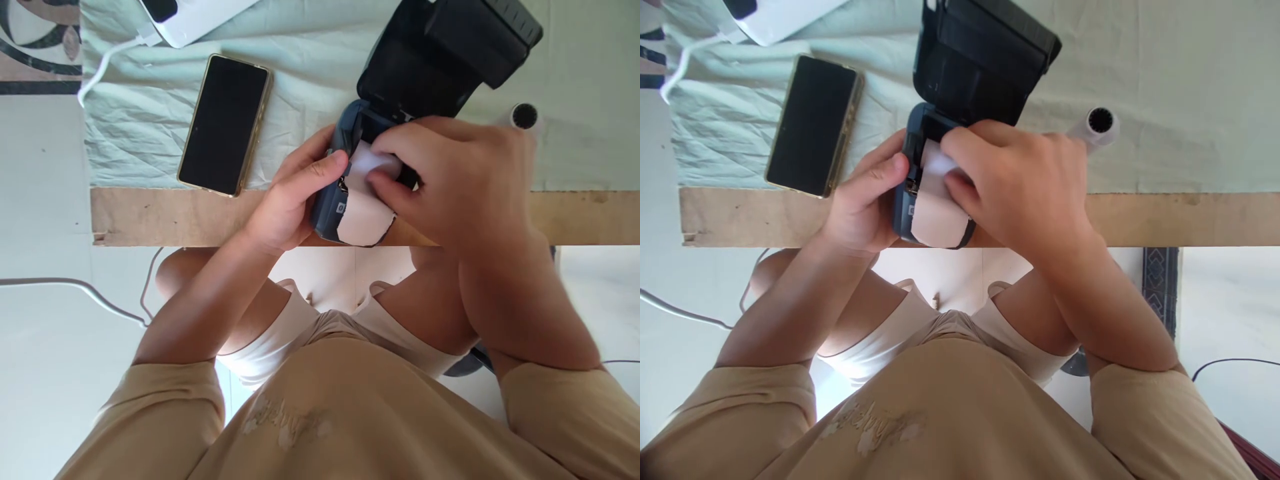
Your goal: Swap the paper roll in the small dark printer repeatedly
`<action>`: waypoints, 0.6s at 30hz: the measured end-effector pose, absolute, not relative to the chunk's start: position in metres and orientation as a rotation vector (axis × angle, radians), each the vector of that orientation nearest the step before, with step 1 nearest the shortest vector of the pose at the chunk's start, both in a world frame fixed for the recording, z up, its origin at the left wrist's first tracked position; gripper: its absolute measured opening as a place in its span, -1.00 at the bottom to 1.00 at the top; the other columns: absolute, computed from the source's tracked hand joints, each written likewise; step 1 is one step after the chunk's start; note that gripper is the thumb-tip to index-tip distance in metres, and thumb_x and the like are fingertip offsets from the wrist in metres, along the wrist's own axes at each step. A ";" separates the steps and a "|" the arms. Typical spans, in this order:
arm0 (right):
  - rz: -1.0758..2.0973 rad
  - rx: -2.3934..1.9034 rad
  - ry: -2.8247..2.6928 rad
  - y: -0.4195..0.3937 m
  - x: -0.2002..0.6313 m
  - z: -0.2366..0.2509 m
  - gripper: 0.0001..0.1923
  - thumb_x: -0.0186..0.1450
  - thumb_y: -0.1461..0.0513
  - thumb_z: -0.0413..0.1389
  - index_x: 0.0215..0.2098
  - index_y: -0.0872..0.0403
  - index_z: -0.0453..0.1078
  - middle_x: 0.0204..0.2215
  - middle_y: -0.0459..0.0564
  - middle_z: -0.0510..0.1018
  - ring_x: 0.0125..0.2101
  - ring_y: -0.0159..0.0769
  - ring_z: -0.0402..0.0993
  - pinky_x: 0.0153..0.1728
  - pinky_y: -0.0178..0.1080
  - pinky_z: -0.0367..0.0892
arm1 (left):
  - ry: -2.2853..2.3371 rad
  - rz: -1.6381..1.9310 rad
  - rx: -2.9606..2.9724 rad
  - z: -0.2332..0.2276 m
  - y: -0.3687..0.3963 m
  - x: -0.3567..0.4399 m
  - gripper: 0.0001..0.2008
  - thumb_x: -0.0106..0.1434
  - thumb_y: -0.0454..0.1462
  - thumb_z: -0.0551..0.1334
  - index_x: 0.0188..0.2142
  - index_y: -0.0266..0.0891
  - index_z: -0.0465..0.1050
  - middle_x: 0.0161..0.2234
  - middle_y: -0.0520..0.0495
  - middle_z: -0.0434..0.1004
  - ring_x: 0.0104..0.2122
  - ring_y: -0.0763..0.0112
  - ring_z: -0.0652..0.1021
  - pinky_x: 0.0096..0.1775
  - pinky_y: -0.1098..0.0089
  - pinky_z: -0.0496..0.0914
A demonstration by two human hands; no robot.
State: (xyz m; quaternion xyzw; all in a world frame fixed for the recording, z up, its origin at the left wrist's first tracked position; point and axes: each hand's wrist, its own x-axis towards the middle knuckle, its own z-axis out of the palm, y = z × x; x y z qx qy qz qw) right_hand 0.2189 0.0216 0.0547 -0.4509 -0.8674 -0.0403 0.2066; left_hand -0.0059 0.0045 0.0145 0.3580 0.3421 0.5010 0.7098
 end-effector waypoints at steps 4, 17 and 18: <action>0.164 -1.259 -2.378 0.022 0.222 0.054 -0.72 0.42 -0.03 0.41 0.00 -0.19 0.52 -0.40 -0.22 0.56 -0.48 -0.36 0.42 -0.43 -0.25 0.13 | 0.749 1.114 0.774 0.021 -0.003 -0.002 -0.66 0.48 -0.02 0.46 0.01 -0.24 0.66 -0.29 -0.05 0.69 -0.21 0.18 0.77 -0.24 0.37 0.52; 0.870 -1.045 -1.326 0.049 0.268 -0.023 -0.50 0.41 -0.27 0.26 0.13 -0.22 0.54 -0.29 -0.07 0.51 -0.44 -0.22 0.52 -0.66 -0.21 0.26 | 0.840 1.115 0.683 0.010 0.004 -0.002 -0.54 0.39 0.14 0.49 0.01 -0.14 0.64 -0.17 -0.16 0.76 -0.02 -0.08 0.78 -0.15 0.19 0.57; 0.912 -1.088 -1.294 0.051 0.270 -0.032 -0.50 0.41 -0.26 0.27 0.14 -0.21 0.52 -0.26 -0.07 0.55 -0.45 -0.23 0.52 -0.67 -0.22 0.23 | 0.847 1.121 0.686 0.011 0.004 -0.002 -0.54 0.39 0.14 0.49 0.00 -0.14 0.63 -0.17 -0.15 0.76 0.01 -0.09 0.77 -0.12 0.20 0.58</action>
